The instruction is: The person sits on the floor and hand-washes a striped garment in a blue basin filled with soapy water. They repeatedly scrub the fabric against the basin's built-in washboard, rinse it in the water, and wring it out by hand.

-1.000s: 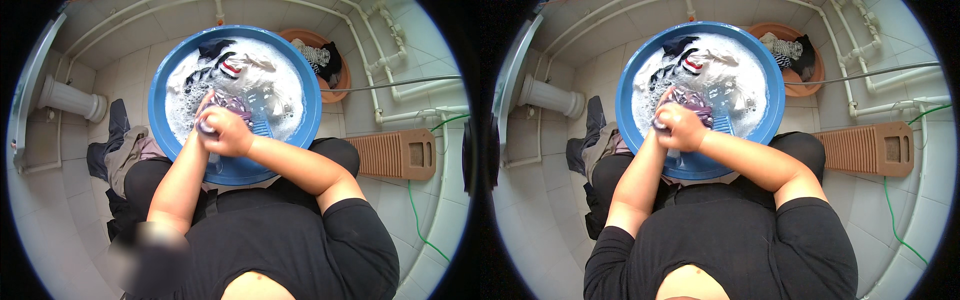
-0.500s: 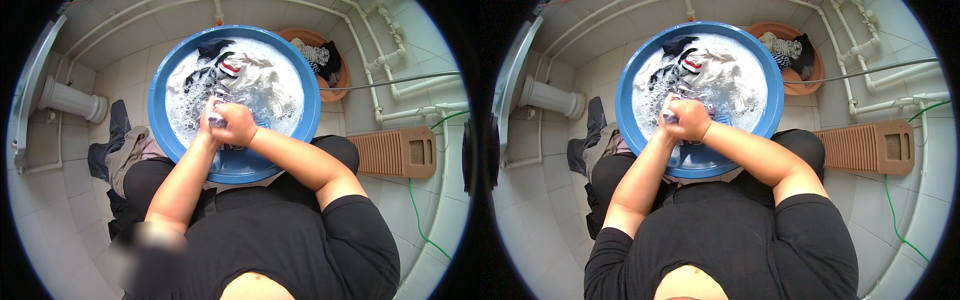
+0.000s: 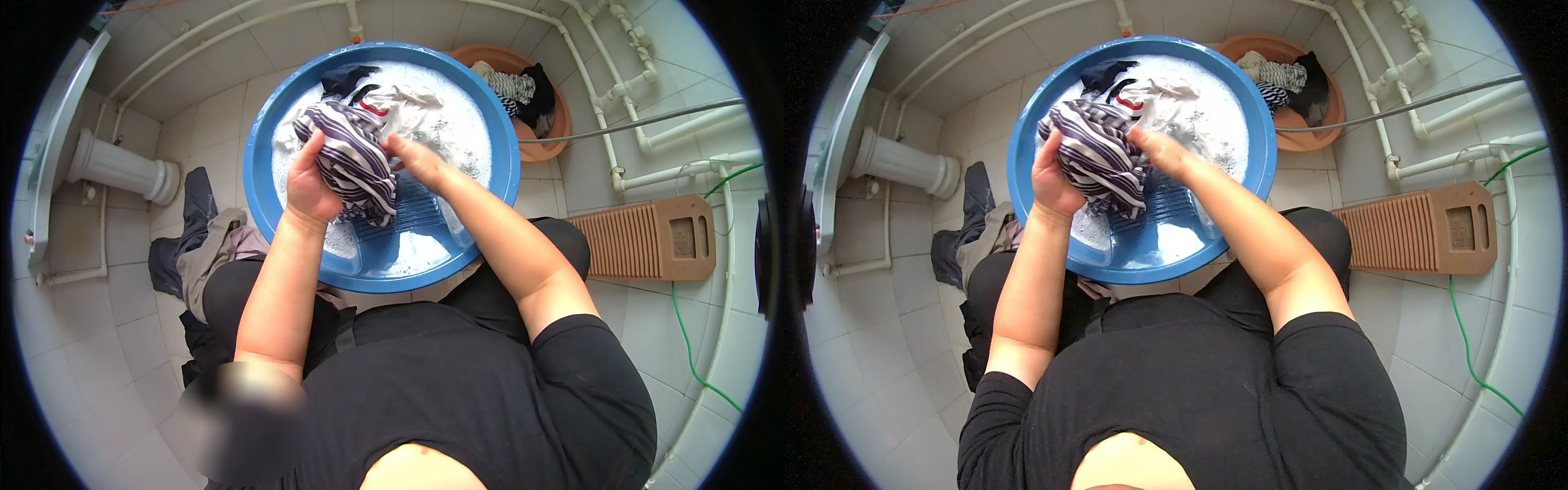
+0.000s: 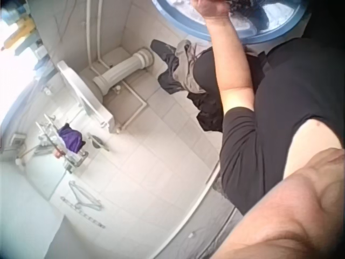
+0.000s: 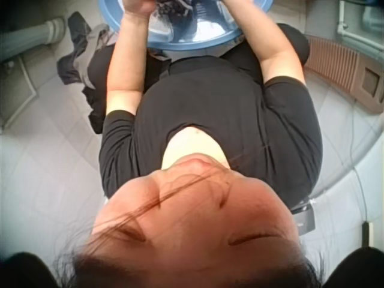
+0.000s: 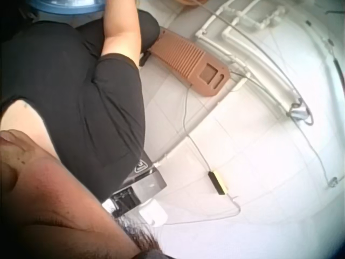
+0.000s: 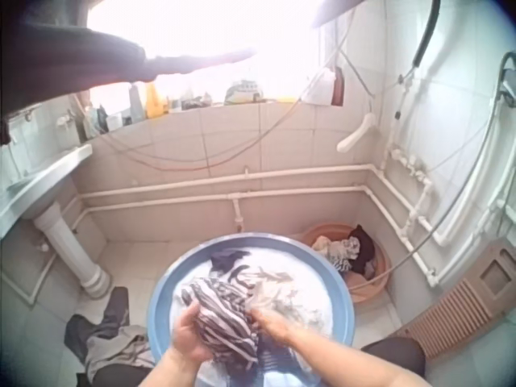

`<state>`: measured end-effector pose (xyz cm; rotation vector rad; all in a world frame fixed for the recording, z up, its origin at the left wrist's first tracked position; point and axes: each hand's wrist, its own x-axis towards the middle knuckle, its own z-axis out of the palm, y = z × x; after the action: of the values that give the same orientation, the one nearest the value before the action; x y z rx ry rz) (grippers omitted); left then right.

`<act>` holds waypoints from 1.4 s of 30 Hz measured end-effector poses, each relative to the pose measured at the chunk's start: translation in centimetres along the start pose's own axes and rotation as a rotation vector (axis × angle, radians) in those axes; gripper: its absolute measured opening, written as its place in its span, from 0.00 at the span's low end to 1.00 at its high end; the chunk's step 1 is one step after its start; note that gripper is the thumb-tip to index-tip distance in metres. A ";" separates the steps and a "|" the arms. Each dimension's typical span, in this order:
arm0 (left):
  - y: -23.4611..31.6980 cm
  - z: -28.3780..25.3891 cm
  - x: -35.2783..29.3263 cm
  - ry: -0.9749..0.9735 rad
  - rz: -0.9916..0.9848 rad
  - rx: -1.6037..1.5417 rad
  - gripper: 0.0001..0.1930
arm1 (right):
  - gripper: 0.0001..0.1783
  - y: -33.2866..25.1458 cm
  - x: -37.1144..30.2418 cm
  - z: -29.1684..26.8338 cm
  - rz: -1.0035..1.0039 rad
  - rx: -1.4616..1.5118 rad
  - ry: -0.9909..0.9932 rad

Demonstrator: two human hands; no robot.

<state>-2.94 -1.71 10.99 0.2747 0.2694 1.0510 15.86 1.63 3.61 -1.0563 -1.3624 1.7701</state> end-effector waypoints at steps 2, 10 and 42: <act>0.4 -0.7 -0.1 -0.011 0.068 -0.031 0.21 | 0.37 -0.5 -0.8 1.9 0.014 0.078 -0.107; 2.1 -1.1 -0.8 0.115 0.011 0.080 0.19 | 0.20 -2.8 -0.9 1.1 0.086 0.322 -0.035; -1.5 -9.6 2.1 0.570 -0.067 0.103 0.17 | 0.33 -0.3 0.3 -3.7 0.136 -0.642 0.496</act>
<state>-4.07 0.33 1.30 0.0505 0.8409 1.0342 19.04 3.60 3.33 -1.8187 -1.5796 1.0364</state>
